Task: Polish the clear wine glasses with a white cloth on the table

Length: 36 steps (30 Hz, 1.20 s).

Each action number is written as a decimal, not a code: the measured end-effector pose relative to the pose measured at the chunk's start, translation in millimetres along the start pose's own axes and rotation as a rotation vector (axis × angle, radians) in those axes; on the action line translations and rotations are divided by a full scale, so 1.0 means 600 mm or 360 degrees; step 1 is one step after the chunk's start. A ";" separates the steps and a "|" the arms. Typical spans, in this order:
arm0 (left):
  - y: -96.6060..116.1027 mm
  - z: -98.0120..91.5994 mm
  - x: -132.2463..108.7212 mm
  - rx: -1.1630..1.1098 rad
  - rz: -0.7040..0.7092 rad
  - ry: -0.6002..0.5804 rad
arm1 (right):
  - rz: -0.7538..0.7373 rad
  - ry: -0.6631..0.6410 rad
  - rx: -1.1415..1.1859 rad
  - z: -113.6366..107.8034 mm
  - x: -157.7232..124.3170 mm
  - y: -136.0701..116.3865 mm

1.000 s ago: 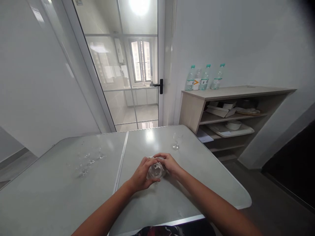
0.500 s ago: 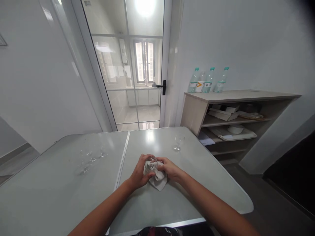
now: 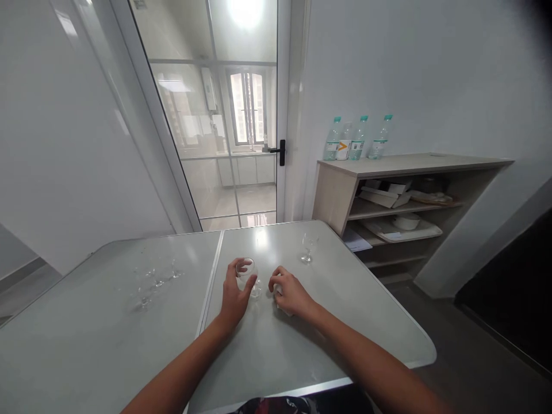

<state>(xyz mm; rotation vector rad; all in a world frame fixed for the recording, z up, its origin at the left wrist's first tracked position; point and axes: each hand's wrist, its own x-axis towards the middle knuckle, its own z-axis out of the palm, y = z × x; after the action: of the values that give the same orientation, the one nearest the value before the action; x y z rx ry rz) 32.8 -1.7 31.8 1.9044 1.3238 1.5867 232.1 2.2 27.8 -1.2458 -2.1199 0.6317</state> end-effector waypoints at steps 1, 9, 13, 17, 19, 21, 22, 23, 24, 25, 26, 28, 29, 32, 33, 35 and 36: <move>-0.001 0.002 0.002 -0.0016 -0.0074 0.0022 | -0.0086 -0.0092 0.0025 -0.001 -0.002 -0.002; -0.016 0.014 0.005 -0.0062 -0.0336 -0.0036 | -0.0305 -0.0448 -0.0268 0.000 -0.020 -0.030; -0.013 0.015 0.003 -0.0037 -0.0302 -0.0111 | -0.0318 -0.0463 -0.0416 0.004 -0.018 -0.033; -0.013 0.016 0.003 -0.0020 -0.0262 -0.0166 | -0.0335 -0.0469 -0.0558 0.011 -0.016 -0.035; -0.014 0.016 0.004 -0.0026 -0.0260 -0.0183 | -0.0343 -0.0456 -0.0600 0.014 -0.016 -0.036; -0.016 0.017 0.005 -0.0032 -0.0259 -0.0208 | -0.0356 -0.0457 -0.0640 0.015 -0.016 -0.037; -0.016 0.017 0.005 -0.0033 -0.0256 -0.0224 | -0.0357 -0.0456 -0.0663 0.016 -0.016 -0.037; -0.017 0.017 0.005 -0.0031 -0.0253 -0.0240 | -0.0352 -0.0454 -0.0687 0.016 -0.016 -0.037; -0.017 0.018 0.004 -0.0026 -0.0251 -0.0253 | -0.0344 -0.0451 -0.0710 0.016 -0.016 -0.037; -0.017 0.018 0.004 -0.0021 -0.0248 -0.0258 | -0.0336 -0.0446 -0.0730 0.016 -0.016 -0.037; -0.017 0.018 0.003 -0.0015 -0.0244 -0.0257 | -0.0329 -0.0440 -0.0747 0.016 -0.016 -0.037; -0.015 0.018 0.001 -0.0008 -0.0237 -0.0234 | -0.0298 -0.0419 -0.0779 0.015 -0.016 -0.037; -0.014 0.017 0.000 -0.0008 -0.0239 -0.0217 | -0.0265 -0.0404 -0.0797 0.015 -0.016 -0.036; -0.007 0.015 -0.002 -0.0014 -0.0275 -0.0189 | -0.0068 -0.0347 -0.0887 0.013 -0.015 -0.036; -0.006 0.014 -0.003 -0.0016 -0.0293 -0.0186 | 0.0023 -0.0336 -0.0931 0.013 -0.014 -0.036; -0.004 0.014 -0.003 -0.0018 -0.0326 -0.0188 | 0.0230 -0.0319 -0.1027 0.010 -0.013 -0.037; -0.005 0.014 -0.002 -0.0020 -0.0336 -0.0190 | 0.0334 -0.0312 -0.1070 0.007 -0.012 -0.038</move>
<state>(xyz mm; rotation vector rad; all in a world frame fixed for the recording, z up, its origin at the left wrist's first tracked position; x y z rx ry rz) 39.2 1.0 26.2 1.7569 1.4076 1.3547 218.0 -14.8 37.8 -1.8409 -2.4877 0.1087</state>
